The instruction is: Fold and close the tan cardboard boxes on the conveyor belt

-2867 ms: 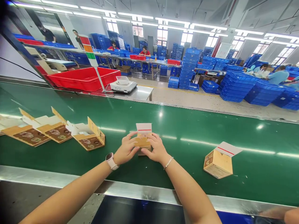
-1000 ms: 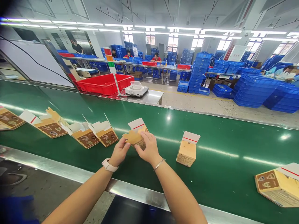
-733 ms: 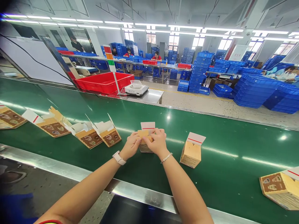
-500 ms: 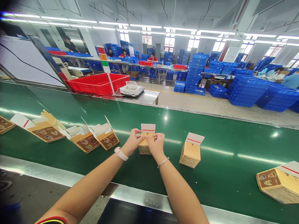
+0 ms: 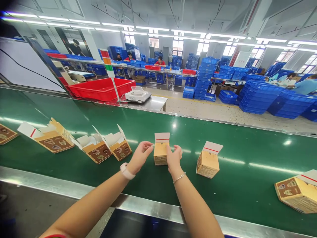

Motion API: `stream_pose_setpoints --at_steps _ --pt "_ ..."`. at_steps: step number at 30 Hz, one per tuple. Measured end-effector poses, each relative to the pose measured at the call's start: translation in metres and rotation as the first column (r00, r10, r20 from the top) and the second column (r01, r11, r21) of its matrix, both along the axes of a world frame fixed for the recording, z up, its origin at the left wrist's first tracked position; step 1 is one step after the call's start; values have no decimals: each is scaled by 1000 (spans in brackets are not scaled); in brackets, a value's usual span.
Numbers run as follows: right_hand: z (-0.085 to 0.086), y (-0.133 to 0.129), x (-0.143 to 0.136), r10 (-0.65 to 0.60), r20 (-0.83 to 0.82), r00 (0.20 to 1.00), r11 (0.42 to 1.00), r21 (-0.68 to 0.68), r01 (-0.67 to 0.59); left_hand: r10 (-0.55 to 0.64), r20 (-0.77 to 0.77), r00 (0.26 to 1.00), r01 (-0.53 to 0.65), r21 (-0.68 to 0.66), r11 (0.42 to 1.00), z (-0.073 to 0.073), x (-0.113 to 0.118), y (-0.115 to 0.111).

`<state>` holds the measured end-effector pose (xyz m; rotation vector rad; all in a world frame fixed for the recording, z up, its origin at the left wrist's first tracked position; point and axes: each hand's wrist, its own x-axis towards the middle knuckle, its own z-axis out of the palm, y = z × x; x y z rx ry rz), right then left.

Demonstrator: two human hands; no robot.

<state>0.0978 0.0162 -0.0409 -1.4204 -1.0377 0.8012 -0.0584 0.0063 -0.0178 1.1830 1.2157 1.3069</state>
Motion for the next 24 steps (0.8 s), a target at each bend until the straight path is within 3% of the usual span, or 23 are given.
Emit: stream_pose_setpoints --at_steps 1,2,3,4,5,6,8,10,12,14,16,18,24 --pt "2 -10 -1 -60 24 998 998 35 59 134 -69 989 -121 158 980 -4 -10 -12" --pt "6 -21 -3 -111 60 992 989 106 104 310 -122 943 -252 347 903 -8 -21 -22" --pt "10 -31 -8 -141 110 984 968 222 114 496 -136 858 -367 514 776 -12 -33 -30" --pt "14 -41 -15 -147 180 973 927 368 72 648 -118 752 -449 627 636 -15 -44 -36" --pt "19 -49 -23 -128 267 955 862 506 -26 743 -97 662 -507 673 539 -17 -54 -39" --pt "23 -55 -32 -82 365 927 783 600 -167 788 -93 608 -548 670 502 -18 -63 -38" --pt "27 -58 -52 78 558 826 650 600 -467 775 -137 617 -583 581 568 -19 -73 -31" --pt "26 -50 -71 240 689 684 615 438 -656 696 -181 695 -552 487 677 -19 -76 -19" --pt "20 -33 -89 340 746 572 677 228 -700 640 -191 745 -513 450 731 -19 -75 -10" --pt "11 -15 -104 395 755 524 760 53 -648 617 -192 763 -493 444 748 -20 -73 -6" --pt "3 0 -116 403 733 548 816 -17 -577 610 -202 766 -487 437 757 -21 -73 -8" --pt "-2 12 -124 380 687 619 843 17 -537 595 -221 772 -471 430 770 -22 -73 -12" --pt "-6 32 -122 346 550 761 812 231 -536 505 -295 811 -337 470 816 -18 -64 -41"
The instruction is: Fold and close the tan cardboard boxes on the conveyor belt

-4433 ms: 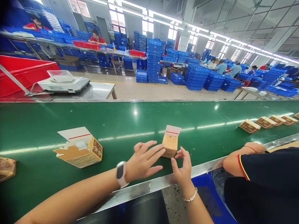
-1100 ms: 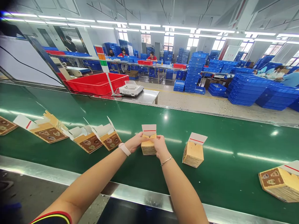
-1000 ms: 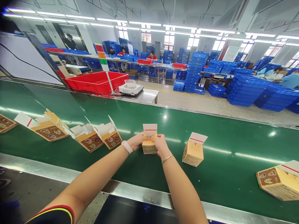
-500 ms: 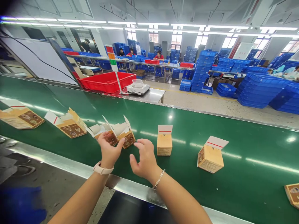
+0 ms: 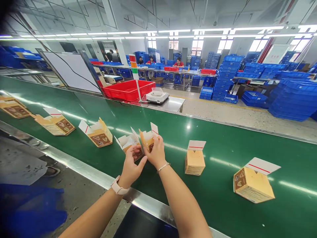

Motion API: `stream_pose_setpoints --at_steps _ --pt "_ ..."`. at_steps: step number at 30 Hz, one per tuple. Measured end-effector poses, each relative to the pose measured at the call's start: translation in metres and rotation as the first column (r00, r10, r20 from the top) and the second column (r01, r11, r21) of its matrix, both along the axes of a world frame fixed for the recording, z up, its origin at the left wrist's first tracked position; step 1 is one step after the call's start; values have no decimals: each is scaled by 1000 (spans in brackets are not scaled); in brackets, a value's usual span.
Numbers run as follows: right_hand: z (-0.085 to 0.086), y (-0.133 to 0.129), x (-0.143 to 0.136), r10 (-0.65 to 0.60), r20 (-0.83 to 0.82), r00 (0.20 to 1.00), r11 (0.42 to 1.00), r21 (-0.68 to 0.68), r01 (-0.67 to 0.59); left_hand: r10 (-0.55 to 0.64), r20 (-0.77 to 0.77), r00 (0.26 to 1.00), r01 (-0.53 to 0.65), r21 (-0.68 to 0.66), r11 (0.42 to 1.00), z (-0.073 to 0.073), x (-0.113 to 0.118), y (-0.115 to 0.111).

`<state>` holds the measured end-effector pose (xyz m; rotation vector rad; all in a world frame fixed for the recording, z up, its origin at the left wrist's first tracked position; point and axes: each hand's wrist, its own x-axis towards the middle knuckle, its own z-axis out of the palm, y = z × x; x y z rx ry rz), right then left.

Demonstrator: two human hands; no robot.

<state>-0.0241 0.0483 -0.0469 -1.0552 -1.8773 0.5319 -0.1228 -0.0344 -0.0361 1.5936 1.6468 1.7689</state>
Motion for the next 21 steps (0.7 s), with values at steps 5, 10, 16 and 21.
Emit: stream_pose_setpoints --at_steps 5,10,16,21 --pt "4 -20 59 189 -25 982 979 81 -187 -67 -37 997 67 -4 998 4 10 -21" --pt "17 -70 134 405 43 914 913 47 -406 -449 -184 874 453 -20 891 8 29 -26" --pt "25 -100 137 204 -176 963 973 -75 -220 -589 -163 792 586 -66 807 11 56 -21" --pt "26 -97 116 -298 -514 804 888 -459 35 -370 318 873 456 -259 852 22 70 -1"
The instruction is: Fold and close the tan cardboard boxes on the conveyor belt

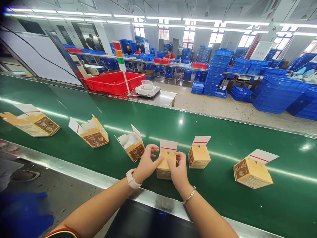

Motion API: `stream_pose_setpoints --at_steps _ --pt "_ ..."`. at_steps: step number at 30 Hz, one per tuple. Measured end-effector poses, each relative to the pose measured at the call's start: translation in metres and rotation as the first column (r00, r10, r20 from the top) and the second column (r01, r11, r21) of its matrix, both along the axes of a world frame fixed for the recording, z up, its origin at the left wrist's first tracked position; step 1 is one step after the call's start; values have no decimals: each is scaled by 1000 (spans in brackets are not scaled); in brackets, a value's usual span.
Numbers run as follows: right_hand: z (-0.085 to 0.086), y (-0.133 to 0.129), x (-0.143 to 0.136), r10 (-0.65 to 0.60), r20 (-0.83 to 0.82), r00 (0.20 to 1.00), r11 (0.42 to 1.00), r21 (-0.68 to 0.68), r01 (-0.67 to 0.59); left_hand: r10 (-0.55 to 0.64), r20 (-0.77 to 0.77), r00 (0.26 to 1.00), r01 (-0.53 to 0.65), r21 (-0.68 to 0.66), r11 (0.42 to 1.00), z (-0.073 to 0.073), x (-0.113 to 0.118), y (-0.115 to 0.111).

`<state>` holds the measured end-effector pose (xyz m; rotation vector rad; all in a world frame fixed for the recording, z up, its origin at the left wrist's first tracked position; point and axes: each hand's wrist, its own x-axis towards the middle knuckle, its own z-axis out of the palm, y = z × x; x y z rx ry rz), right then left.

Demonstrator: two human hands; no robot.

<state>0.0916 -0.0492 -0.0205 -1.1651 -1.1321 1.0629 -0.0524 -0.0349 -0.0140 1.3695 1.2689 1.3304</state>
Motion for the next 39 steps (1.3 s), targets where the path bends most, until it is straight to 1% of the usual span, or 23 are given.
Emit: stream_pose_setpoints --at_steps 1,3,5,9,12,14,16,17,18,19,20,21,22,23,24,25,26,28,30,32,33,36,39 --pt "3 1 0 -20 -76 997 996 -85 14 -67 73 995 75 -119 990 3 2 4" --pt "9 3 3 -11 -177 984 976 -217 -28 -234 253 939 304 -288 908 7 7 8" --pt "16 3 9 23 -231 973 947 -306 -95 -297 395 870 439 -343 830 9 12 10" --pt "19 1 18 6 -228 974 936 -341 -85 -308 458 834 484 -340 807 8 23 9" --pt "14 4 22 25 -175 984 930 -357 -88 -307 420 854 466 -354 811 6 27 6" --pt "12 7 27 47 -160 986 919 -379 -105 -323 356 877 438 -317 841 4 25 0" --pt "12 5 34 6 -115 993 933 -358 -47 -301 216 929 341 -181 922 2 17 -8" --pt "14 0 37 -60 -46 997 959 -280 45 -249 129 960 257 -51 965 0 11 -13" --pt "16 -8 40 -160 44 986 978 -126 164 -161 52 986 153 127 980 -2 2 -16" --pt "19 -17 40 -272 125 954 960 106 260 -35 9 999 30 328 944 -4 -8 -19" --pt "22 -29 39 -366 173 915 884 371 283 110 14 994 -101 510 854 -6 -20 -19" --pt "24 -40 34 -403 201 893 776 592 217 251 57 966 -230 629 743 -8 -31 -18" --pt "26 -50 26 -362 241 901 689 720 84 369 115 922 -347 670 657 -10 -42 -14" --pt "26 -57 16 -268 309 912 650 757 -66 451 162 878 -442 637 632 -11 -52 -8" --pt "23 -61 4 -155 400 904 662 721 -206 491 188 851 -506 543 670 -12 -61 -1" --pt "19 -61 -9 -65 479 875 700 647 -302 483 198 853 -520 415 747 -12 -68 7" --pt "13 -56 -21 -15 540 841 738 573 -355 432 205 878 -476 290 830 -13 -73 14" --pt "-3 -37 -41 1 613 790 800 474 -369 241 221 945 -276 144 950 -14 -77 25" --pt "-16 -12 -50 17 654 756 840 400 -365 20 161 987 -42 139 989 -17 -77 31" --pt "-21 11 -50 54 676 735 857 346 -381 -145 18 989 139 193 971 -21 -76 34" --pt "-19 19 -47 73 685 725 859 327 -395 -187 -74 980 200 235 951 -23 -76 35" --pt "-3 32 -38 118 733 670 855 268 -445 -187 -336 923 310 361 879 -25 -77 41" --pt "14 35 -30 139 807 573 866 182 -466 -160 -520 839 393 375 840 -19 -76 49"
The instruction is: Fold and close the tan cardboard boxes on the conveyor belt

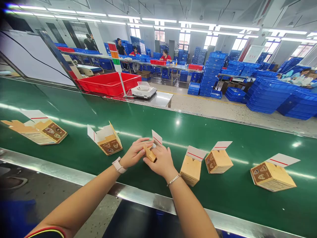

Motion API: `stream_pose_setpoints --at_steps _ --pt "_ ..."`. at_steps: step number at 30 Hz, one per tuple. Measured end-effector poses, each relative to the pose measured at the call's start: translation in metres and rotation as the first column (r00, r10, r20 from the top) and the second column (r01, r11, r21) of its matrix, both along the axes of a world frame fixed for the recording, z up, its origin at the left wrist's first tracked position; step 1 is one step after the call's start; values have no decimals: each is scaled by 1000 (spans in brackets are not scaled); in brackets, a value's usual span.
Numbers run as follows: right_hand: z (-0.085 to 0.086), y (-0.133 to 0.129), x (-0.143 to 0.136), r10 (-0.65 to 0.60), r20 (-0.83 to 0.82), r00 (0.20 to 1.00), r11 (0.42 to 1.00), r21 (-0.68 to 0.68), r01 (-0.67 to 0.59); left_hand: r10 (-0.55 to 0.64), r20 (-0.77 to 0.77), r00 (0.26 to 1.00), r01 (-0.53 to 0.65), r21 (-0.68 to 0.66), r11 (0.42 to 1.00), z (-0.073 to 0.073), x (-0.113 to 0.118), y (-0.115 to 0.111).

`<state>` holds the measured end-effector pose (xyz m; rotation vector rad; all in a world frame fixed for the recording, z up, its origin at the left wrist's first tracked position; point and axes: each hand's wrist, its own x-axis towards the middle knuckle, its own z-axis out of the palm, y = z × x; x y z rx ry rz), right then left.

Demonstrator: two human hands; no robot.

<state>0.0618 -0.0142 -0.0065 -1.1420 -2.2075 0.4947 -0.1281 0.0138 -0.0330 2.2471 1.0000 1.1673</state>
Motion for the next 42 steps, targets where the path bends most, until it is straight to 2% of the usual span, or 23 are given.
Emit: stream_pose_setpoints --at_steps 2,4,6,9,11,16,18,20,22,23,25,26,29,30,32,36,38,39,40,41,42 --pt "4 0 4 -21 71 997 1000 -21 22 -12 -96 995 13 9 1000 7 4 3" --pt "-1 -1 7 -35 59 998 999 0 35 -34 -143 989 35 6 999 14 11 4" --pt "-11 -4 9 -59 -71 996 993 99 66 -64 -146 987 65 3 998 18 20 3" --pt "-28 -11 11 -142 -312 939 936 266 230 -97 -113 989 96 -12 995 17 32 1" --pt "-31 -15 13 -177 -346 921 911 295 287 -107 -82 991 105 -29 994 15 39 -2" --pt "-18 -22 28 -103 -224 969 976 164 142 -103 -5 995 102 -111 989 11 53 -10" --pt "-15 -23 32 -130 -323 937 981 95 169 -46 109 993 65 -176 982 10 60 -13" --pt "-18 -24 34 -235 -496 836 964 -12 265 67 272 960 12 -278 960 10 68 -14" --pt "-24 -24 33 -379 -656 653 921 -198 336 190 387 902 -25 -392 919 12 76 -14" --pt "-26 -23 33 -447 -702 554 893 -311 326 228 413 882 -21 -449 893 13 79 -13" --pt "-29 -20 34 -557 -722 410 830 -508 231 239 434 868 59 -569 820 16 85 -12" --pt "-29 -18 36 -596 -710 375 799 -573 184 218 447 867 134 -632 763 17 88 -12" --pt "-27 -13 45 -646 -667 372 743 -660 108 170 499 850 332 -758 562 19 97 -10" --pt "-26 -11 49 -647 -657 386 736 -671 90 168 506 846 360 -774 522 19 100 -10" --pt "-24 -8 55 -651 -635 415 715 -697 56 167 508 845 374 -784 496 19 107 -8" --pt "-24 -1 66 -661 -596 455 693 -718 66 181 509 841 354 -772 528 19 114 -13" --pt "-24 0 72 -666 -590 456 705 -698 127 196 517 833 319 -739 593 20 106 -23" --pt "-23 -2 75 -672 -591 446 714 -676 182 191 522 831 284 -694 661 20 98 -29" --pt "-23 -5 77 -682 -594 427 720 -648 249 186 523 832 220 -618 754 19 87 -35" --pt "-22 -11 78 -695 -599 397 717 -619 320 198 527 827 112 -499 859 18 74 -41" --pt "-21 -18 77 -696 -617 367 716 -567 407 227 542 809 -43 -331 943 17 59 -45"
